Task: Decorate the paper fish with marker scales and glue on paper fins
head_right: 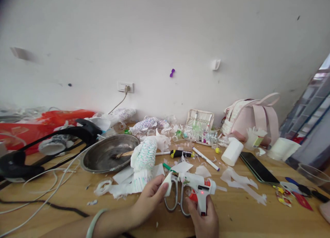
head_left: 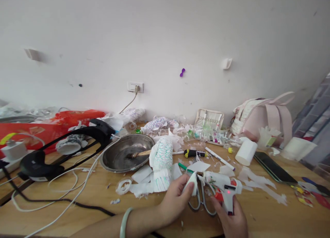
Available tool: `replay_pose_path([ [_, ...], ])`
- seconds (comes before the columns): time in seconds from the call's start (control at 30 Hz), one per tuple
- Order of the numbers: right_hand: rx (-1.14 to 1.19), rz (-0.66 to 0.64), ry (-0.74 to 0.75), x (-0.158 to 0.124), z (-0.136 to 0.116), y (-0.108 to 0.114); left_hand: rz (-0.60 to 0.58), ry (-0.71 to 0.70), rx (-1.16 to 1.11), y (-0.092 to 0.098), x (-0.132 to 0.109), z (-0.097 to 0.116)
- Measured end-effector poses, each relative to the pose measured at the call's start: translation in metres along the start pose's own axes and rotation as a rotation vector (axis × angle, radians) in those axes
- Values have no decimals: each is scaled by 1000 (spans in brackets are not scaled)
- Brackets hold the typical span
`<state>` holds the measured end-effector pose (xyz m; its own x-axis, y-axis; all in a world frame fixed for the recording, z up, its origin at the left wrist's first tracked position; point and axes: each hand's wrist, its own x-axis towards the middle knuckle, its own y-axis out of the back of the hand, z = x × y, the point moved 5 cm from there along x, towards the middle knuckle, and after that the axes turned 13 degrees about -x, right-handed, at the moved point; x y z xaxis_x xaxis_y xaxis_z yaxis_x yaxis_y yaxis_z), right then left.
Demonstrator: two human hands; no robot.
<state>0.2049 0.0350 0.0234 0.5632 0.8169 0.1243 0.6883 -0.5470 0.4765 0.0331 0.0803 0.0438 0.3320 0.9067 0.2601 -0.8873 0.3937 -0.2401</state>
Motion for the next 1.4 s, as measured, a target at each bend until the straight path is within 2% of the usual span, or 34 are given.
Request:
replay_pose_path([
  [0.13,40,38,9,-3,-2,1,-8,1,-25,0,1,1],
  [0.33,6,-28,-32,7,15,-1,6,-3,-26,2,3,2],
  [0.43,33,23,-35,6,10,2,-2,14,-10,1,1,2],
  [0.57,42,-47,-50,3,1,-2,-11,19,-7,0,0,3],
  [0.67,62,-13,-8,2,-3,-1,-8,26,-16,-1,0,3],
  [0.87,36,-52,-20,2,1,-2,6,29,-1,-1,1,3],
  [1.03,33,20,43,-2,-2,-1,8,9,-11,-1,2,7],
  [1.27,48,-43,11,1,-1,-2,26,-5,-42,1,2,10],
  [1.4,63,-24,14,-2,-4,-2,17,-8,-57,0,2,11],
])
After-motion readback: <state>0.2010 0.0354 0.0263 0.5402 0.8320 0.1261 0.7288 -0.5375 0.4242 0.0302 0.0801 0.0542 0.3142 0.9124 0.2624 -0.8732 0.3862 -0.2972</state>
